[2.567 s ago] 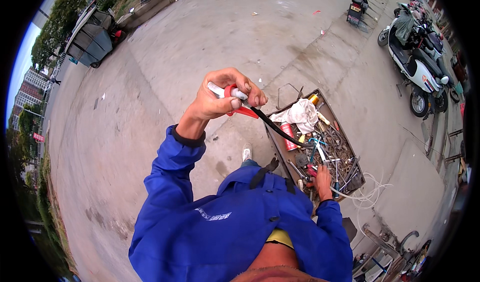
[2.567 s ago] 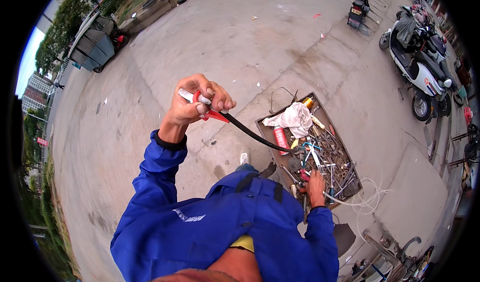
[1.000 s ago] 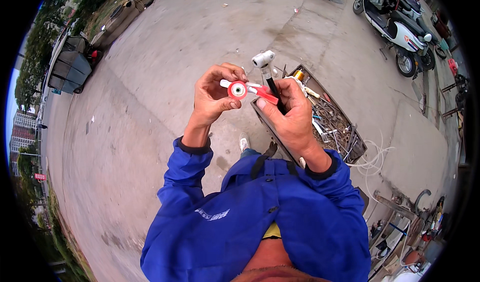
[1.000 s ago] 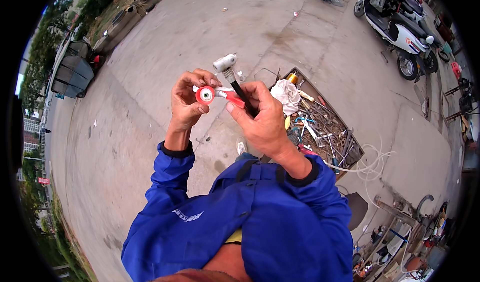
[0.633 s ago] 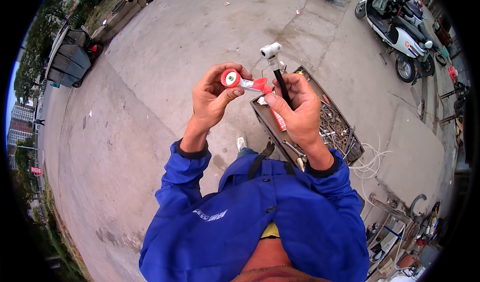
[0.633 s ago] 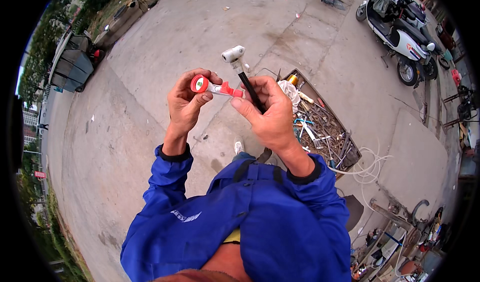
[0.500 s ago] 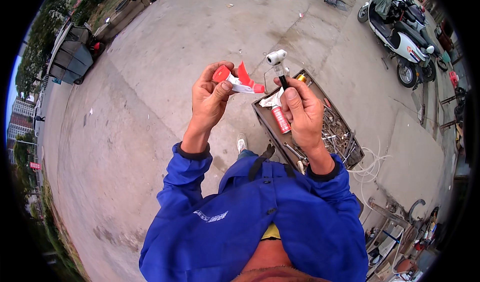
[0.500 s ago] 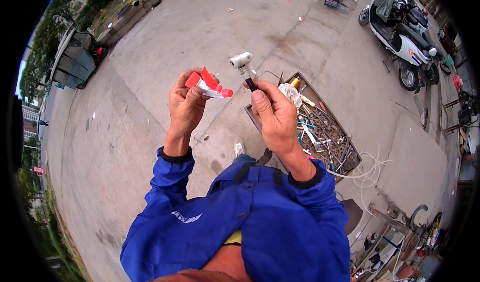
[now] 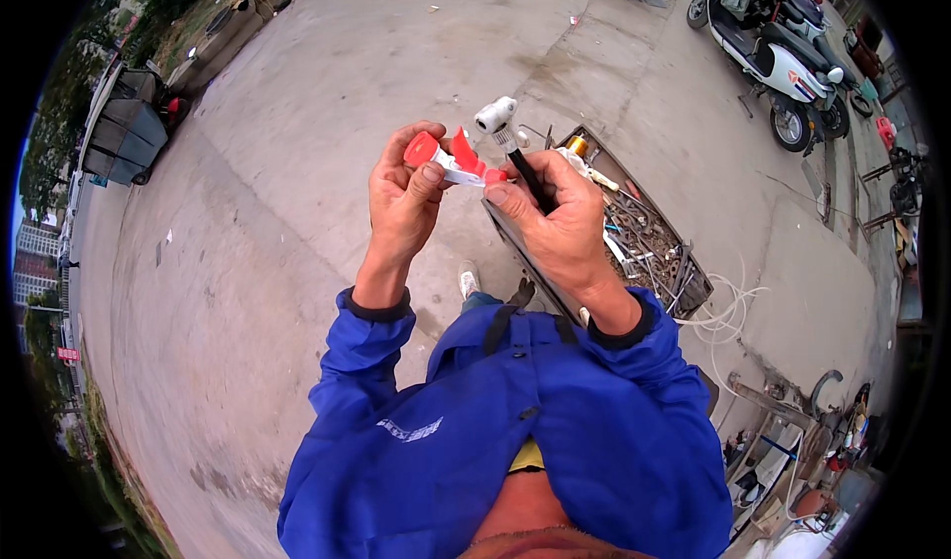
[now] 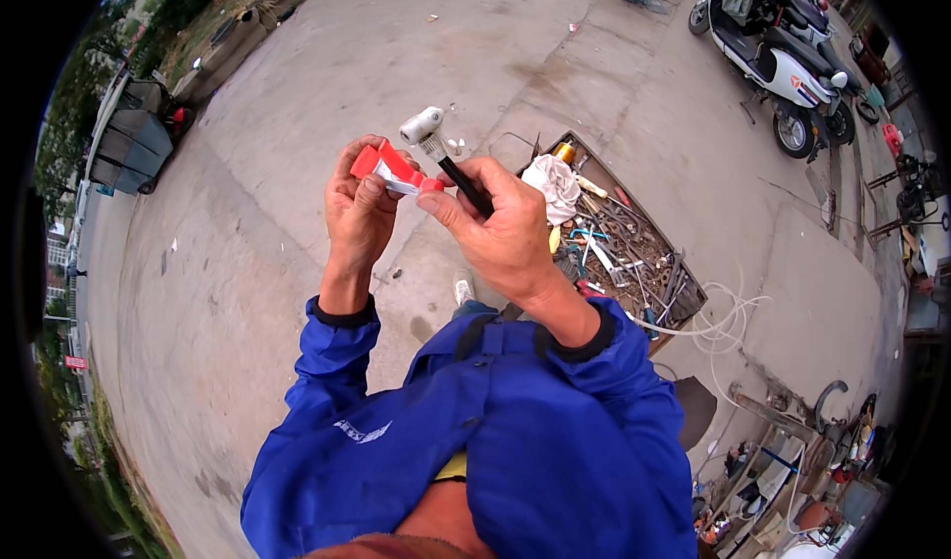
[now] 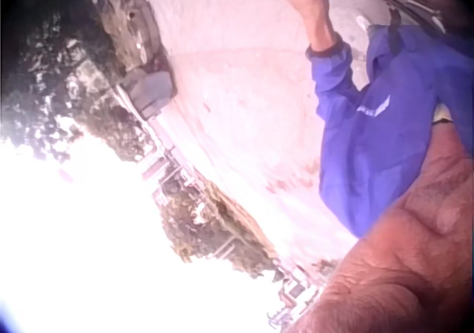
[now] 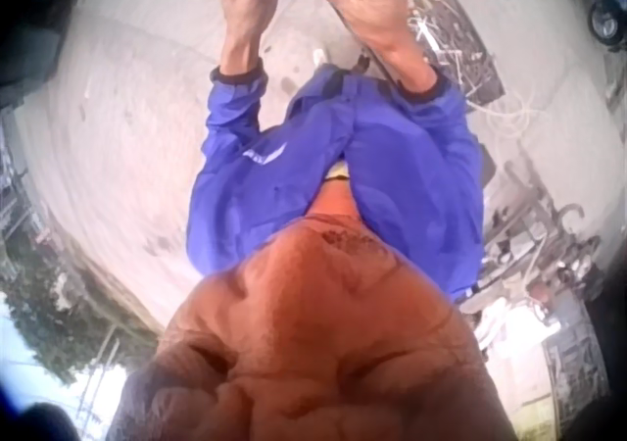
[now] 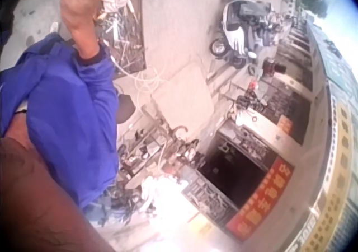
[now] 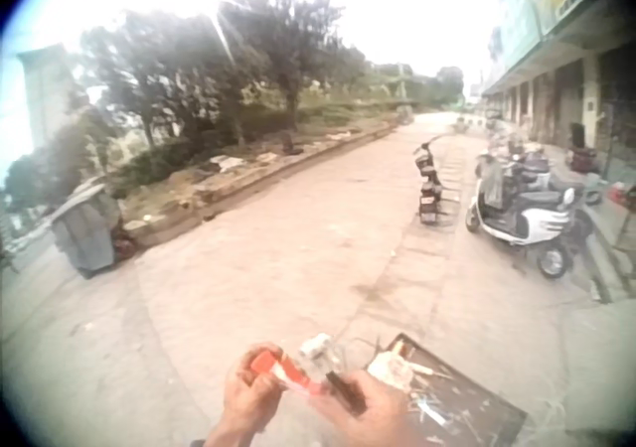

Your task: The person assembles a red and white spray nozzle by inserting a clear plastic tube into the body. They then attach a black rubber hose to the nozzle assembly and test the mechanism by pressing the trigger. The person handles the components with both hands while sitting on a low stool.

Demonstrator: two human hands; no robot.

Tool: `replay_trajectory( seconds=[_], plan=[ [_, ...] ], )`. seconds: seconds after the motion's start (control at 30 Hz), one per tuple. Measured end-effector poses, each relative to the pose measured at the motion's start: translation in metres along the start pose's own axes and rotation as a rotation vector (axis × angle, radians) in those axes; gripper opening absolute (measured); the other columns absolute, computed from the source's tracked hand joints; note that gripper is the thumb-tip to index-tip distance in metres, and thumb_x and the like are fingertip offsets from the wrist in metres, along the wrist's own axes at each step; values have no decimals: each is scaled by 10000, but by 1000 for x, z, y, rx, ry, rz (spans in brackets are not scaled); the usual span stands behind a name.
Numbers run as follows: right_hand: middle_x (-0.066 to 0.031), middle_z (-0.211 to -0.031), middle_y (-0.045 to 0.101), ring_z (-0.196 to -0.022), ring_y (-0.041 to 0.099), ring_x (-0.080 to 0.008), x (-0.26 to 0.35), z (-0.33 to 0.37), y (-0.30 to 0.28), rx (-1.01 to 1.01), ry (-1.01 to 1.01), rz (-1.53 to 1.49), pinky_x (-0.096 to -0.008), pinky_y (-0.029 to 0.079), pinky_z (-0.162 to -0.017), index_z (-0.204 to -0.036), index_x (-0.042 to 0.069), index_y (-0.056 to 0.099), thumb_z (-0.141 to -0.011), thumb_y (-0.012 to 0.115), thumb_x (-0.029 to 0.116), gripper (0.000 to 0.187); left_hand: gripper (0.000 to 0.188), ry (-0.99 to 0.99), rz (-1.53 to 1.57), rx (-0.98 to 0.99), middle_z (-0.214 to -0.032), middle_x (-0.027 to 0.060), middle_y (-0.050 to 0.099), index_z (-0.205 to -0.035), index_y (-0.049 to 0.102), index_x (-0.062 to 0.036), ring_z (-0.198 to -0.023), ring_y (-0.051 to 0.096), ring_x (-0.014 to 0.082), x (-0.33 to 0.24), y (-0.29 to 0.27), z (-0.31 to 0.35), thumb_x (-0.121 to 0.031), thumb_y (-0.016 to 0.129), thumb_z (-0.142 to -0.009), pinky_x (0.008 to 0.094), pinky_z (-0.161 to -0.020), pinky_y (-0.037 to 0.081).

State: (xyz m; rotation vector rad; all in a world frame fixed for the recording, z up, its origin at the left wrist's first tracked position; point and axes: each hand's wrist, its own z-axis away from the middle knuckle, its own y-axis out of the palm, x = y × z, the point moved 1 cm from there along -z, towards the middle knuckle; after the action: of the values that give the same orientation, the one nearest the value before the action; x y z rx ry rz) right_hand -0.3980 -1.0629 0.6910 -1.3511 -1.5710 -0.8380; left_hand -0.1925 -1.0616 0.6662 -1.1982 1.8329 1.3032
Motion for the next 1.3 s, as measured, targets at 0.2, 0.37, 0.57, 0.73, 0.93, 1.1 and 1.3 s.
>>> replay_trajectory(
  seconds=[0.2,0.37,0.57,0.73,0.93,1.1,1.3],
  plan=[
    [-53,-702,631,-624,570,-94,-8,-2,1,-123,-159,116,-276,465,-576,-1017,-10,663,-923,795,135,218,444,2,-19,-17,-1200,186,691,-1352,513,45,-1048,707,232,-3,18,0,-145,703,-997,412,-924,619],
    [-55,-760,664,-672,600,-68,-17,-5,-4,-57,-87,-50,-258,450,-570,-1038,-13,648,-928,782,112,214,427,-21,-86,-47,-1197,182,683,-1343,514,51,-1045,717,250,-3,22,-2,-143,689,-1005,415,-898,638],
    [-6,-714,616,-660,560,-36,-14,-11,-11,18,56,-21,-230,425,-584,-1082,-16,612,-940,766,95,237,412,-16,-198,-49,-1213,194,665,-1337,510,54,-1044,721,266,-3,24,-3,-146,672,-1014,438,-896,646],
    [9,-698,630,-643,541,-30,-25,-15,-10,-21,9,-177,-224,415,-572,-1109,-21,607,-938,783,116,281,418,-17,-209,-70,-1210,205,669,-1339,504,57,-1045,719,267,-1,29,-6,-148,671,-1016,428,-898,644],
    [24,-709,616,-625,477,-13,-15,-16,-11,-24,64,-103,-230,353,-543,-1100,-11,602,-943,756,72,235,417,-21,-203,-68,-1233,209,661,-1340,506,55,-1039,722,267,1,30,-7,-145,672,-1014,423,-891,650],
    [15,-699,610,-605,463,-11,-21,-18,-12,-11,47,-181,-230,338,-525,-1103,-16,608,-936,774,96,262,413,-13,-173,-66,-1192,190,680,-1333,519,46,-1048,708,246,1,32,-10,-130,691,-1002,414,-899,645],
    [20,-713,624,-608,471,-8,-20,-21,-16,28,112,-22,-223,337,-528,-1112,-12,607,-927,759,57,249,404,-23,-158,-93,-1172,190,689,-1325,523,48,-1050,707,241,1,33,-9,-124,693,-1001,410,-901,644]
  ],
)
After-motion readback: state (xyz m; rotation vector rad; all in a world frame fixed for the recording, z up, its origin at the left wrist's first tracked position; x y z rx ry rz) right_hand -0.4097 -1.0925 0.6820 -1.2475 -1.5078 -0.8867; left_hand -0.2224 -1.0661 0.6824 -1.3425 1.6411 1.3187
